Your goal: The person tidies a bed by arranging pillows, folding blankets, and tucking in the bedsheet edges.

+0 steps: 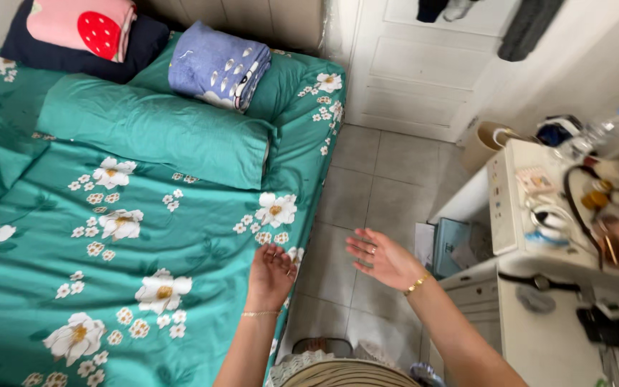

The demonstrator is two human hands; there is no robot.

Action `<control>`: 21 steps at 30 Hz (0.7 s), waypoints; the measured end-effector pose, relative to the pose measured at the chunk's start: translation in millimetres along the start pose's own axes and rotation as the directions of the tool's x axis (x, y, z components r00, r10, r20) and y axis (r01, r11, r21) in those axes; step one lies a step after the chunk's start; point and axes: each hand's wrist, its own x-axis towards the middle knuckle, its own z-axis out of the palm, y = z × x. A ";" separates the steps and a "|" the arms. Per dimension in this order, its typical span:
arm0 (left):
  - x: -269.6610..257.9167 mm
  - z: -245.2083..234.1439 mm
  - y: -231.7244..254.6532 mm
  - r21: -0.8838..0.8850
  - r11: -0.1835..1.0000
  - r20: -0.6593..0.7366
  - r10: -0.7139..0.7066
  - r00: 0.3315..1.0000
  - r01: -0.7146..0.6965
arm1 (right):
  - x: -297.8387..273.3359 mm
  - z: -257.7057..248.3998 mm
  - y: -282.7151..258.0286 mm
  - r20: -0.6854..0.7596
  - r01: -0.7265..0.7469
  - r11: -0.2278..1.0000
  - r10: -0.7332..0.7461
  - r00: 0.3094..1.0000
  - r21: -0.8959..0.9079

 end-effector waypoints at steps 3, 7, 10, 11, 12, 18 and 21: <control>65.9 34.6 -19.1 0.056 0.996 0.094 -0.078 0.993 0.073 | 34.2 -42.2 -37.0 -0.022 -0.004 0.996 0.006 1.000 0.092; 146.6 76.7 -52.0 0.084 0.979 -0.008 -0.186 0.983 0.186 | 102.4 -77.6 -92.3 -0.092 -0.053 0.990 0.065 0.994 0.128; 205.4 110.2 -63.5 0.025 0.980 -0.093 -0.197 0.976 0.200 | 160.5 -90.5 -146.4 -0.070 -0.102 0.988 0.110 0.991 0.116; 223.7 120.2 -69.5 -0.008 0.983 -0.131 -0.184 0.974 0.184 | 178.6 -94.9 -168.1 -0.057 -0.127 0.988 0.132 0.990 0.092; 242.4 128.8 -74.3 -0.041 0.985 -0.168 -0.172 0.971 0.168 | 196.3 -97.9 -188.8 -0.044 -0.152 0.986 0.155 0.987 0.068; 352.2 167.7 -82.5 -0.330 0.939 -0.286 -0.001 0.958 -0.097 | 313.3 -69.3 -291.5 -0.009 -0.333 0.920 0.339 0.941 -0.206; 371.3 191.8 -53.4 -0.309 0.911 -0.555 0.061 0.830 -0.274 | 376.3 -29.5 -317.5 0.047 -0.365 0.851 0.411 0.910 -0.377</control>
